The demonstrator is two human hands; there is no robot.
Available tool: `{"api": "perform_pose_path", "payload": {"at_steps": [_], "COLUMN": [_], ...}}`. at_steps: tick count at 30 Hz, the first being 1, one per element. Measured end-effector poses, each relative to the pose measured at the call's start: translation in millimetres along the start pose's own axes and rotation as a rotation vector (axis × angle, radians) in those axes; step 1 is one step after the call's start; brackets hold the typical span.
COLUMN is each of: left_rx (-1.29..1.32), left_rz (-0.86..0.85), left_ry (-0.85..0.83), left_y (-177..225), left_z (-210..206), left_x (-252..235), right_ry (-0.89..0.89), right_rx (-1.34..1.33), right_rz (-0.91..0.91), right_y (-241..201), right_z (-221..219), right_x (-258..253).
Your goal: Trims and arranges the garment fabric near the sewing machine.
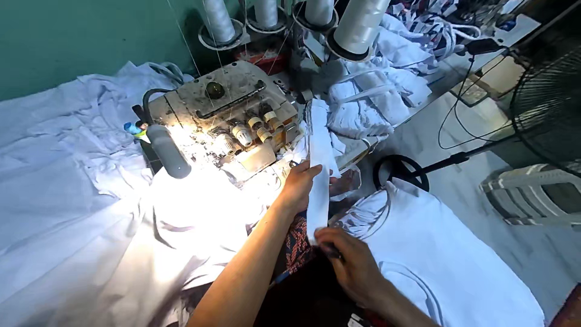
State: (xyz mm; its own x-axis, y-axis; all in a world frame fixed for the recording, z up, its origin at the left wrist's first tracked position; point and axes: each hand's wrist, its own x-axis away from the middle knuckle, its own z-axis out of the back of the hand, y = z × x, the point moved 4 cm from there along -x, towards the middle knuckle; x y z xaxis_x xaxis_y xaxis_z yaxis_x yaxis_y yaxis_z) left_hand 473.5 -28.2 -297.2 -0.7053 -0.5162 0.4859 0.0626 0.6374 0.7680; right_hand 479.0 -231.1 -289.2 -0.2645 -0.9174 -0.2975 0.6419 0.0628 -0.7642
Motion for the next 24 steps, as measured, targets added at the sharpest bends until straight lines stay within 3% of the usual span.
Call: {"api": "perform_pose_path", "payload": {"at_steps": [3, 8, 11, 16, 19, 24], "left_rx": [-0.087, -0.265, -0.358, -0.515, -0.819, -1.176], "left_rz": [-0.012, -0.154, -0.204, -0.166, -0.120, -0.344], "left_ry": [0.001, -0.149, -0.207, -0.012, 0.175, 0.321], "left_y": [7.8, 16.7, 23.4, 57.0, 91.3, 127.7], "left_z": [4.1, 28.4, 46.8, 90.3, 115.9, 154.8], "left_x": [17.1, 83.6, 120.0, 159.4, 166.8, 149.8], "right_ry": [-0.087, 0.044, -0.096, 0.007, 0.190, 0.321], "right_rx": [-0.355, -1.065, -1.332, -0.974, -0.892, -0.845], "right_rz": [-0.165, -0.695, -0.717, -0.534, -0.493, -0.544], "right_y": [-6.3, 14.1, 5.9, -29.0, -28.8, -12.9], "right_z": [-8.2, -23.6, -36.7, -43.8, -48.7, -68.9], "right_x": [12.0, -32.1, -74.8, -133.5, -159.9, -186.5]}}
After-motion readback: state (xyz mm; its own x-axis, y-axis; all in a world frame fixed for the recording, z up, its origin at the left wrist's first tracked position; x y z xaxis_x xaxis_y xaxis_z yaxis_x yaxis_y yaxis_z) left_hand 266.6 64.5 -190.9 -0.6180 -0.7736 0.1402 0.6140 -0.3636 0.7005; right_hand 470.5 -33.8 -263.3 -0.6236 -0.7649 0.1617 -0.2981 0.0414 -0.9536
